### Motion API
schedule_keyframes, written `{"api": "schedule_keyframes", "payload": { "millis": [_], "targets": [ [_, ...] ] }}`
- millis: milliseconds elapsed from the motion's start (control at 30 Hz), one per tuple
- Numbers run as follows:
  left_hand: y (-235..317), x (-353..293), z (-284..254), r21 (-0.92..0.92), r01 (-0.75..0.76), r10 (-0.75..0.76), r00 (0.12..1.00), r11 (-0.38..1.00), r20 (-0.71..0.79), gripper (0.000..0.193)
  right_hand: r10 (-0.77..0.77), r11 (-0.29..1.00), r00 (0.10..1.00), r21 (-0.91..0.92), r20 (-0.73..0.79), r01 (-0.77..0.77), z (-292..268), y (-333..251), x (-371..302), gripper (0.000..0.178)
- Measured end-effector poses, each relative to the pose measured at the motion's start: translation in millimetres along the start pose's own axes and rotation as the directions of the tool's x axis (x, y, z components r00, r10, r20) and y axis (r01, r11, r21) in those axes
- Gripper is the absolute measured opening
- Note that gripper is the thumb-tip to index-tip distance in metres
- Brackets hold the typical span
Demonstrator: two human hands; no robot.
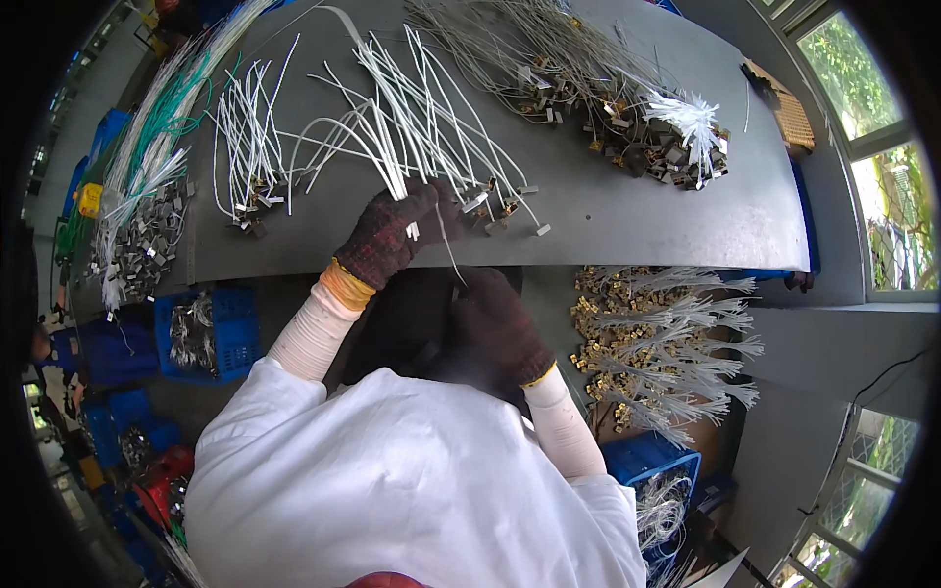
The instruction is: Manually grouping, bundling, and organizing electrical wire harnesses at a workbench and in storage bins.
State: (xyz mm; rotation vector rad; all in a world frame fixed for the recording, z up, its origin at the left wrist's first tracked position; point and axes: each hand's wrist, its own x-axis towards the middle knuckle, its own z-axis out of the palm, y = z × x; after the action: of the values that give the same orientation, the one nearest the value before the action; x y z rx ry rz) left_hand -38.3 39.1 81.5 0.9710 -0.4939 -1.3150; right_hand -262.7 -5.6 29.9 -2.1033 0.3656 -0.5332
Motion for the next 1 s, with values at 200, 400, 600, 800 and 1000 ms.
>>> {"api": "schedule_keyframes", "payload": {
  "millis": [200,400,600,800,1000],
  "targets": [
    [-9.4,-7.5,0.3,-0.236,-0.091,0.131,0.979,0.968,0.159,0.024,0.314,0.810,0.943,0.550,-0.114,-0.203,15.5,-12.4,7.9,0.068],
    [-26.2,-16.9,0.6,0.030,-0.284,0.281,0.957,0.958,0.074,0.019,0.075,0.996,0.963,0.057,-0.259,-0.063,19.4,-17.7,17.5,0.058],
    [-27.9,-21.4,-5.1,0.606,-0.416,0.419,0.896,0.678,0.147,0.024,0.328,0.943,0.936,0.103,-0.124,-0.317,6.9,-18.9,31.6,0.050],
    [-65.6,0.7,-25.8,0.847,-0.509,0.433,0.805,0.152,0.406,0.027,-0.063,0.972,0.960,-0.237,-0.272,-0.003,10.2,-28.1,49.1,0.058],
    [-24.2,0.2,-14.7,0.120,-0.214,0.209,0.976,0.969,0.051,0.028,-0.095,0.949,0.969,-0.315,-0.229,0.018,7.2,-22.5,47.3,0.051]
  ]
}}
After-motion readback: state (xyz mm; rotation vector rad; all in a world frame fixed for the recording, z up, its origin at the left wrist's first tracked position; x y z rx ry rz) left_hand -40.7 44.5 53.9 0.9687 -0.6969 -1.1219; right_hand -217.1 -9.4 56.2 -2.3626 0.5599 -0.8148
